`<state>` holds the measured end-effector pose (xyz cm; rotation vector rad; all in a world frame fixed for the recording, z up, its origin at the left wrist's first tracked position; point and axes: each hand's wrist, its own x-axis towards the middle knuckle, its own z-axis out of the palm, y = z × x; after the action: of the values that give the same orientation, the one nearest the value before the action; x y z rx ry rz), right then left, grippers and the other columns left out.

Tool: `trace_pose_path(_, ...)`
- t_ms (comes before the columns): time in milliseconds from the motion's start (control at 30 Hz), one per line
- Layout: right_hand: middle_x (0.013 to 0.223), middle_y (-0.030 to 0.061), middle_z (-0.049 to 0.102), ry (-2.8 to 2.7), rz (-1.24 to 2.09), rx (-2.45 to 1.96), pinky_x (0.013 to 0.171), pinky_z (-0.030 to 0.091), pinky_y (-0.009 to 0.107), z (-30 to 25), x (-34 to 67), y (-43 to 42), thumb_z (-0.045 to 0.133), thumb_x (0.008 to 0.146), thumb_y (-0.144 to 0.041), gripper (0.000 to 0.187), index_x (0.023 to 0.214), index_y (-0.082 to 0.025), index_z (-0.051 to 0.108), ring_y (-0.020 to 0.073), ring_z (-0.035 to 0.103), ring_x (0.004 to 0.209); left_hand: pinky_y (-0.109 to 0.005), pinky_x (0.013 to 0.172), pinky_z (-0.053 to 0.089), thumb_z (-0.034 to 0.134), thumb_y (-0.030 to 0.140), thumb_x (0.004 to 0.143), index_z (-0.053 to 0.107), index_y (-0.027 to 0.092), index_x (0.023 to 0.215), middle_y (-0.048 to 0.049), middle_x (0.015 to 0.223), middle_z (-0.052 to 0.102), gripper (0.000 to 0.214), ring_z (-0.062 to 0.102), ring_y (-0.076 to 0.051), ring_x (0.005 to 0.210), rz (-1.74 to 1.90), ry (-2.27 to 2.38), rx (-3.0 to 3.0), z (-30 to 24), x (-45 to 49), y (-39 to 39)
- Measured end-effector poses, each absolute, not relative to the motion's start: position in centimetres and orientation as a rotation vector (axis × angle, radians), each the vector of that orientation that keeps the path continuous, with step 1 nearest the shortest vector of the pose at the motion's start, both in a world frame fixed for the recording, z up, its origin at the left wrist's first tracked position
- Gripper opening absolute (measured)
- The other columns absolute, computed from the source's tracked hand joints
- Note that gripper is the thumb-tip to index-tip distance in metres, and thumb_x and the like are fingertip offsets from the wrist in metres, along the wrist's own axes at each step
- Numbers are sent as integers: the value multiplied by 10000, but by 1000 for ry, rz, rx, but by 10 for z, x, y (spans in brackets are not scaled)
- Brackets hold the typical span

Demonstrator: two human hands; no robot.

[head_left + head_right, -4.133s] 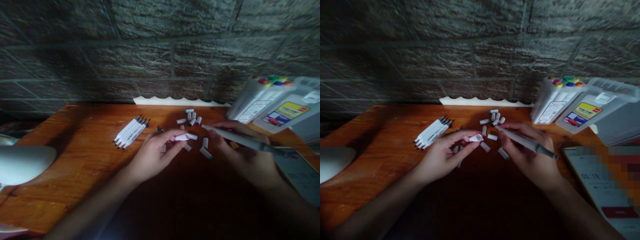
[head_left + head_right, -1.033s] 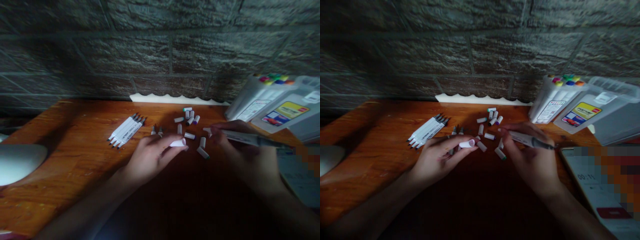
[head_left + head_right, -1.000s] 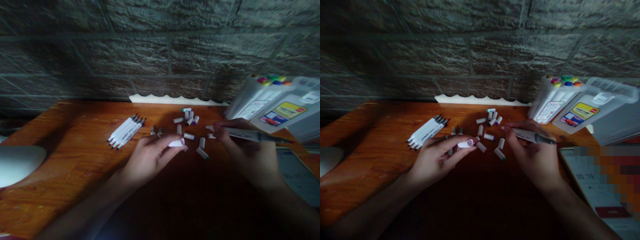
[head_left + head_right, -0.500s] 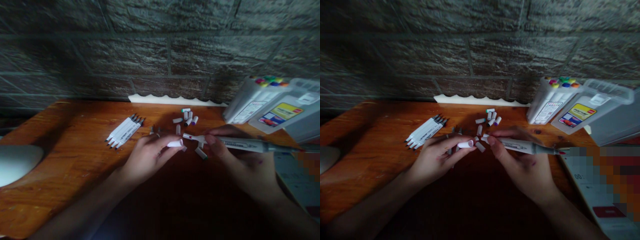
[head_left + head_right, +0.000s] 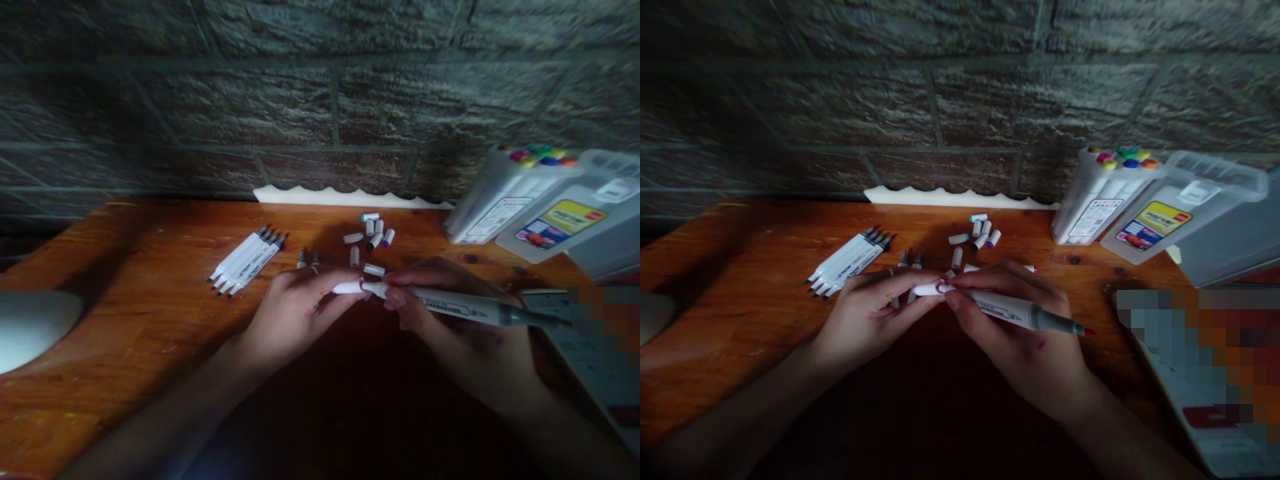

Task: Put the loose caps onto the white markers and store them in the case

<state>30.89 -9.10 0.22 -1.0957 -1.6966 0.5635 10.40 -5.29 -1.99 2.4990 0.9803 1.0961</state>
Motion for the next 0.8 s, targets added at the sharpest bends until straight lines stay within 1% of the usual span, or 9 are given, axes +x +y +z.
trace_pose_path(167,864,-10,749,-1729,545,-1111,644,587,255,-3,309,-88,724,852,-231,138,988,-251,733,136,707,681,-180,767,567,690,166,881,728,190,1034,-13,975,797,159,747,-123,793,1148,975,2555,-24,105,-53)
trace_pose_path(233,879,12,752,-1715,428,-1188,674,593,283,-6,321,-81,724,850,-261,111,958,-239,740,164,720,728,-176,756,567,717,178,865,728,184,1026,-8,943,799,161,742,-118,763,1182,1024,2531,-24,105,-55)
trace_pose_path(300,890,37,755,-1638,312,-1291,684,595,312,-9,335,-73,721,852,-305,126,943,-218,737,189,726,750,-174,724,567,733,208,858,726,182,1027,-7,918,799,171,731,-113,717,1232,1077,2477,-21,103,-57)
trace_pose_path(433,863,42,753,-1436,374,-1336,669,609,326,-8,346,-66,720,855,-357,185,943,-194,713,192,727,726,-170,646,558,732,247,863,723,190,1040,-5,878,798,186,701,-99,628,1254,1093,2431,-16,100,-58)
trace_pose_path(633,921,19,757,-1514,433,-1210,766,632,330,0,323,-80,755,832,-274,135,957,-241,718,193,740,825,-174,728,568,721,229,873,715,177,1025,-16,953,795,161,728,-99,709,1216,997,2439,-23,99,-53)
trace_pose_path(700,926,14,762,-1515,452,-1202,750,637,317,0,323,-81,757,832,-266,129,955,-252,720,189,743,817,-188,735,574,716,235,877,713,181,1035,-24,962,795,167,734,-112,727,1219,998,2433,-25,99,-52)
trace_pose_path(800,918,12,767,-1493,533,-1208,649,633,275,2,328,-80,737,854,-304,131,977,-261,725,169,741,736,-201,742,575,723,230,871,710,180,1042,-29,954,795,179,739,-127,750,1222,1023,2421,-24,100,-52)
